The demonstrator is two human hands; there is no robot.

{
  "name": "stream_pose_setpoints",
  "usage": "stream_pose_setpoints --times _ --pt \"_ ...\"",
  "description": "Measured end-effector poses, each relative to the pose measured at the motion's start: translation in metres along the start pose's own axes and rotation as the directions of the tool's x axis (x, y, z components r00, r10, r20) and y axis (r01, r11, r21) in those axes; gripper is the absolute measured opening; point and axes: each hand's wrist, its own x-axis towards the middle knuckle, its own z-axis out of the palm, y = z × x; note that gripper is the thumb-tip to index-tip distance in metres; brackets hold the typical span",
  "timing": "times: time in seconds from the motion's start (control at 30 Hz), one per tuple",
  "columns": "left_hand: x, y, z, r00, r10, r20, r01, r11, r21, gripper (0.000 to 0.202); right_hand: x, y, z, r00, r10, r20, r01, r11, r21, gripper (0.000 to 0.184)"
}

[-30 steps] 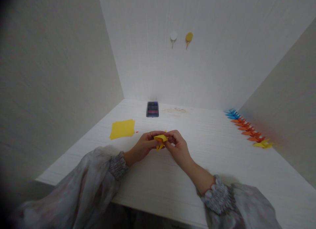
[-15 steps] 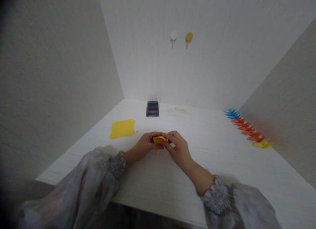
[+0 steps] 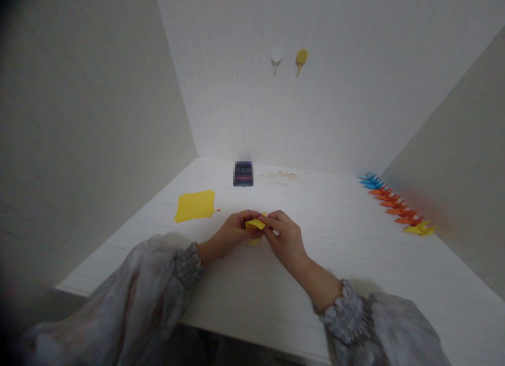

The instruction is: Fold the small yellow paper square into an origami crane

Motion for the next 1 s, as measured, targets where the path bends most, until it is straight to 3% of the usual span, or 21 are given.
stream_pose_setpoints --times 0.4,1.0 --pt "0.0011 -0.0004 -0.0038 0.999 -0.011 -0.034 0.013 0.997 0.081 0.027 -0.0007 -0.0031 -0.0018 0.988 -0.145 0.054 0.143 0.989 0.039 0.027" --pt "0.0013 -0.0036 -0.0043 0.998 -0.05 0.024 0.047 0.993 0.11 0.027 -0.0003 -0.0063 -0.0031 0.998 -0.069 0.009 0.069 0.997 -0.039 0.017"
